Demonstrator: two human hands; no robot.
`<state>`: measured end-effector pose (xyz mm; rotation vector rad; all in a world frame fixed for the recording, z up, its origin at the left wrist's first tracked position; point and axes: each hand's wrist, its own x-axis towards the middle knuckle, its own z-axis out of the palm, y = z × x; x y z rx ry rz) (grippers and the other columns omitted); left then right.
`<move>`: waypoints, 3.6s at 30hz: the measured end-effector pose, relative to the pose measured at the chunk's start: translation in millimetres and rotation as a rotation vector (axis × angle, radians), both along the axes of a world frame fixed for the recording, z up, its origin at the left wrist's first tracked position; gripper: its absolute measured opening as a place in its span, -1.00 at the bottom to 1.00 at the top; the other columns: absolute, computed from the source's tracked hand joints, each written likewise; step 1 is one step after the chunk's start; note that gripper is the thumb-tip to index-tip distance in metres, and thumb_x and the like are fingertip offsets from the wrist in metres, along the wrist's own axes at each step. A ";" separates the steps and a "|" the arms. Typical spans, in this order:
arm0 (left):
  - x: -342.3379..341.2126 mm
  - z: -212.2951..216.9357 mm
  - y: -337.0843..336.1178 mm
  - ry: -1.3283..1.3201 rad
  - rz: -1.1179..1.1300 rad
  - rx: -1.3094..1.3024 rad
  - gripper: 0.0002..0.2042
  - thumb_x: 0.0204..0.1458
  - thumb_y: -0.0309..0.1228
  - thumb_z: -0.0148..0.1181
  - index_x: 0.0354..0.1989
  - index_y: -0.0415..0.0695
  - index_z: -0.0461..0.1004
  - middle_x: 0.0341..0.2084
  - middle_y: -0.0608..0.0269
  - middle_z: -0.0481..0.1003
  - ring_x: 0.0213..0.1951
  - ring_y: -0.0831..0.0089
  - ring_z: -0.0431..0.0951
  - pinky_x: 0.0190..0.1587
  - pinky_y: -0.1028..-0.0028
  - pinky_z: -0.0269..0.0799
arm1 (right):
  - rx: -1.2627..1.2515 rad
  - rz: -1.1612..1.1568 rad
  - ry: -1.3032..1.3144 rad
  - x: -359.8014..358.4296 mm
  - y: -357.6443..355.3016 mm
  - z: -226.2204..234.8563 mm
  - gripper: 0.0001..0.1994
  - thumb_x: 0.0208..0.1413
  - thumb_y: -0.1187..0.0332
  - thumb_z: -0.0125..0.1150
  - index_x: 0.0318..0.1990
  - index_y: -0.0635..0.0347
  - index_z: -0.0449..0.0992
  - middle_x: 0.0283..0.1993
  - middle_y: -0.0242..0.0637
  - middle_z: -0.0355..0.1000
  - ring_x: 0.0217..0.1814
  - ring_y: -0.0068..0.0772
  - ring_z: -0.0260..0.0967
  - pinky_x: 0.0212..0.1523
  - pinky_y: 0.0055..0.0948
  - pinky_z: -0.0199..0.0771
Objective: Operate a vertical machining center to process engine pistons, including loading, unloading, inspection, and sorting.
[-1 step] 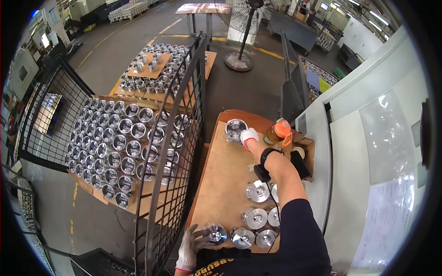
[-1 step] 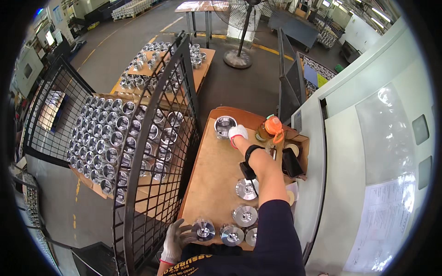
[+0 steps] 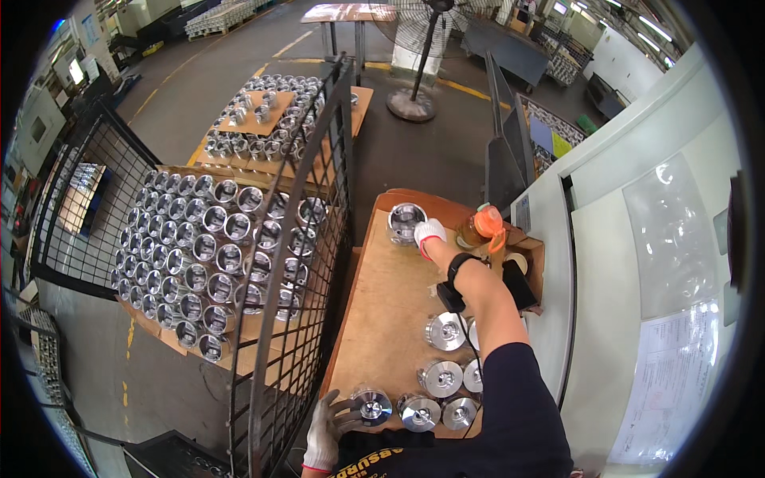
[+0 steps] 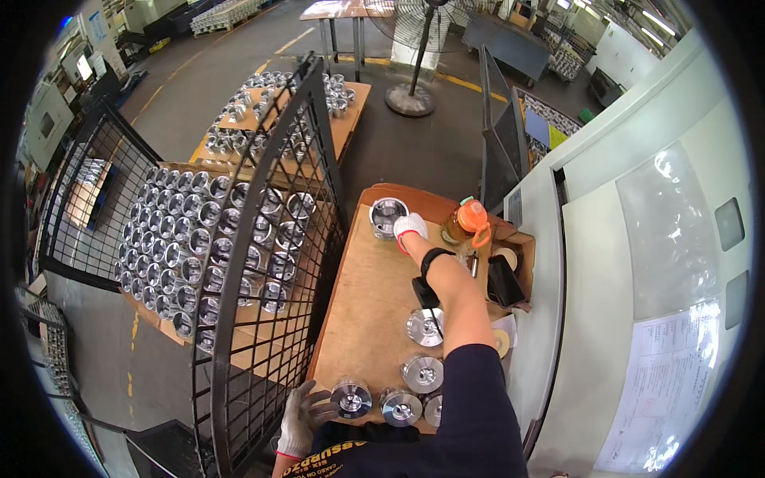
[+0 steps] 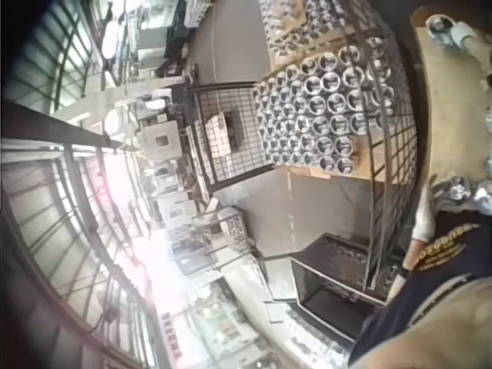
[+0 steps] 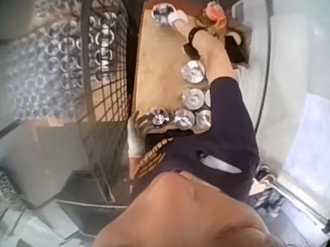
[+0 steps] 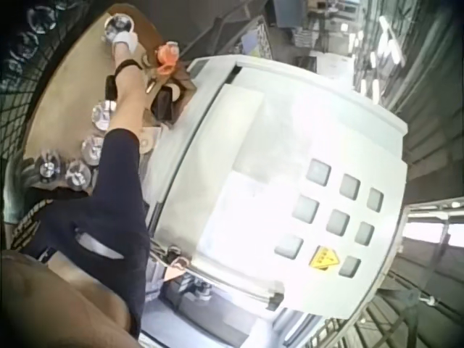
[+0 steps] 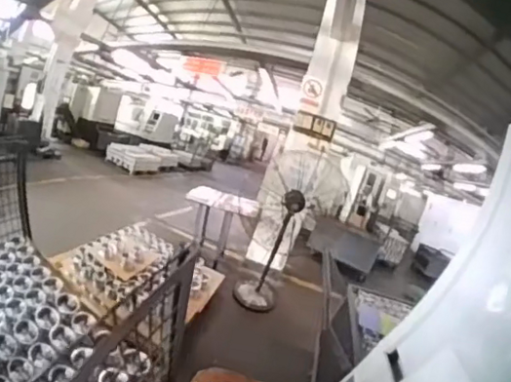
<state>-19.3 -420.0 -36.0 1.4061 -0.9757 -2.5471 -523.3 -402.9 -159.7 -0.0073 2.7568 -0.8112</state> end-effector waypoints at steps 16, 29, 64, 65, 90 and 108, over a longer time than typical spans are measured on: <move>1.9 8.2 -14.7 0.134 -0.088 0.015 -0.52 0.33 -0.19 -0.10 0.30 -0.23 0.15 0.01 -0.12 0.38 -0.02 0.05 0.55 -0.11 0.37 0.62 | 0.468 0.882 0.083 201.0 152.7 99.3 -0.13 -0.13 -0.07 0.36 0.33 0.14 0.23 0.16 0.09 0.34 0.20 0.11 0.35 0.15 -0.03 0.43; 50.8 53.7 -1.3 0.308 -0.526 -0.318 -0.52 0.30 -0.28 0.05 0.32 -0.25 0.24 0.10 0.11 0.46 0.03 0.44 0.52 0.09 0.42 0.41 | -0.079 0.471 0.117 238.5 143.8 184.8 0.02 -0.46 -0.04 0.57 0.27 0.12 0.25 0.11 0.14 0.39 0.12 0.05 0.44 0.14 -0.18 0.46; 14.1 -14.9 119.0 0.320 -1.207 -0.766 -0.28 0.04 -0.15 0.37 0.34 -0.17 0.24 0.17 -0.01 0.41 0.18 0.17 0.45 0.19 0.31 0.39 | -1.145 0.858 -0.194 222.1 154.9 288.5 -0.21 -0.10 0.40 0.56 0.29 0.16 0.22 -0.03 -0.24 0.46 -0.10 -0.46 0.52 -0.12 -0.43 0.67; 14.5 -15.2 121.2 0.304 -1.214 -0.683 -0.25 0.05 -0.27 0.36 0.40 -0.17 0.14 0.24 0.03 0.35 0.22 0.23 0.37 0.23 0.29 0.29 | -1.168 0.925 -0.160 218.7 140.0 281.8 -0.17 -0.15 0.39 0.59 0.29 0.18 0.21 -0.02 -0.24 0.46 -0.08 -0.43 0.52 -0.12 -0.42 0.68; 57.9 20.4 135.9 1.089 -2.170 -0.295 -0.71 0.27 -0.32 0.14 0.11 -0.13 0.50 -0.06 0.23 0.58 -0.02 0.54 0.52 0.08 0.51 0.40 | -1.591 0.297 -0.331 467.4 184.4 291.0 -0.08 -0.06 0.42 0.44 0.45 0.12 0.00 0.18 -0.28 0.36 0.19 -0.50 0.33 0.18 -0.43 0.42; 50.4 -11.3 330.0 1.220 -1.822 -0.403 -0.26 0.16 0.09 0.18 0.41 -0.01 0.09 0.28 0.12 0.28 0.29 0.25 0.31 0.26 0.25 0.33 | -0.324 -0.962 0.491 695.2 408.8 287.4 -0.07 -0.17 0.11 0.54 0.37 0.10 0.15 0.23 0.01 0.31 0.23 -0.10 0.35 0.23 -0.22 0.36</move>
